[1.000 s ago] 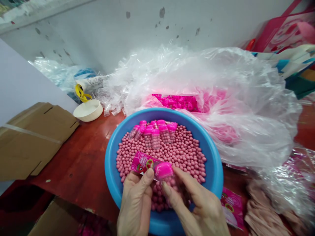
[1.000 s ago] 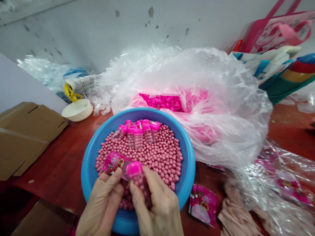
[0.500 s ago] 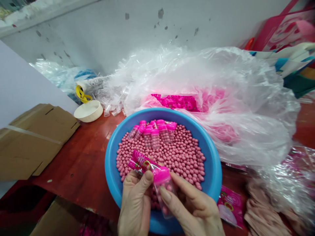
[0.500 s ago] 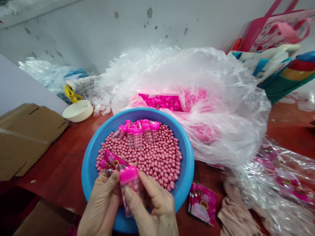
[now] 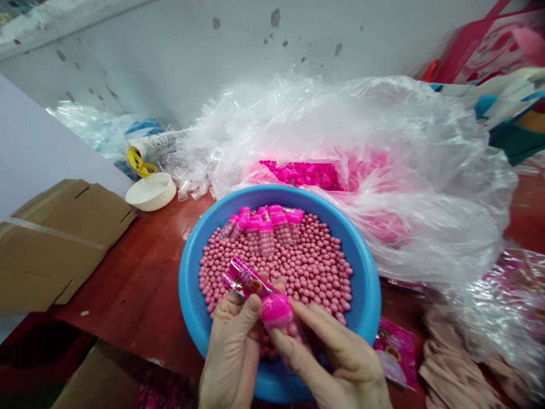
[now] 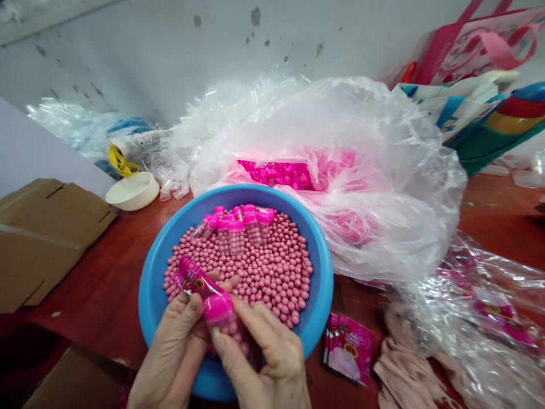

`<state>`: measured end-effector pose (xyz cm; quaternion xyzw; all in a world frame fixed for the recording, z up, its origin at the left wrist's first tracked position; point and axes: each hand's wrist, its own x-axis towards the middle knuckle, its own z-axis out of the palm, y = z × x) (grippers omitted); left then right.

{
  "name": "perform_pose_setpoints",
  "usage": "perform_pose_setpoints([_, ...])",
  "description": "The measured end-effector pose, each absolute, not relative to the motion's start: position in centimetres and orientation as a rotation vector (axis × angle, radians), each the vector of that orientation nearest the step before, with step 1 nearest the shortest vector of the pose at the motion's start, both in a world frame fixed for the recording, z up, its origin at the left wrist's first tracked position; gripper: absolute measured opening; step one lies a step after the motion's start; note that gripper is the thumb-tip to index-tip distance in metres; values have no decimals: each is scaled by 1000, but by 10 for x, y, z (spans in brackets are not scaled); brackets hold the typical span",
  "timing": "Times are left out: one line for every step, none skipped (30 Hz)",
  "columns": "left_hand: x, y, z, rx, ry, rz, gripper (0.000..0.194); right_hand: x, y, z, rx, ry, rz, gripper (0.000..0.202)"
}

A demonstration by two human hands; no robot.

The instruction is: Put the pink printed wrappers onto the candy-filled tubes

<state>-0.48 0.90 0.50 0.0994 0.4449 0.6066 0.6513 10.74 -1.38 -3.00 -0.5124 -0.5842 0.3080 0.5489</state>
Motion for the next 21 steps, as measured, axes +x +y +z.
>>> perform_pose_setpoints([-5,9,5,228,984,1353,11,107,-13,-30,-1213,-1353,801,28])
perform_pose_setpoints([-5,9,4,240,962,1326,11,107,-14,-29,-1217,-1330,835,28])
perform_pose_setpoints([-6,9,3,258,945,1304,11,106,-15,-30,-1223,-1314,829,29])
perform_pose_setpoints([-6,9,2,272,935,1289,12,105,-16,-30,-1233,-1303,794,30])
perform_pose_setpoints([-5,9,1,280,931,1282,13,105,-18,-31,-1249,-1300,750,32])
perform_pose_setpoints([-5,9,-1,283,934,1282,17,104,-20,-33,-1268,-1300,710,34])
perform_pose_setpoints([-5,9,-3,286,948,1281,22,104,-21,-34,-1285,-1298,678,35])
perform_pose_setpoints([-4,9,-4,292,965,1281,28,104,-22,-36,-1292,-1298,657,37])
perform_pose_setpoints([-4,10,-5,305,988,1284,32,105,-23,-38,-1283,-1303,649,38])
perform_pose_setpoints([-3,10,-5,323,1013,1292,35,105,-23,-39,-1260,-1313,648,41])
perform_pose_setpoints([-3,10,-5,343,1038,1303,36,106,-22,-40,-1225,-1325,649,44])
perform_pose_setpoints([-3,10,-4,364,1059,1318,35,106,-22,-41,-1187,-1338,656,47])
perform_pose_setpoints([-3,9,-3,382,1073,1333,34,107,-21,-41,-1155,-1350,668,50])
perform_pose_setpoints([-3,9,-2,401,1078,1344,33,107,-20,-41,-1139,-1358,681,51])
perform_pose_setpoints([-4,8,-1,421,1078,1348,33,108,-19,-40,-1138,-1361,692,51])
perform_pose_setpoints([-5,8,1,442,1070,1346,34,109,-18,-38,-1142,-1359,701,49])
perform_pose_setpoints([-5,7,2,460,1054,1339,37,111,-17,-36,-1146,-1358,717,46])
perform_pose_setpoints([-6,6,3,471,1035,1327,39,113,-15,-33,-1148,-1362,739,41])
perform_pose_setpoints([-6,6,4,476,1016,1315,41,115,-13,-29,-1148,-1372,769,34])
perform_pose_setpoints([-6,5,5,479,998,1306,43,117,-11,-26,-1145,-1392,811,27])
perform_pose_setpoints([-6,5,5,479,985,1301,46,118,-9,-24,-1144,-1417,854,22])
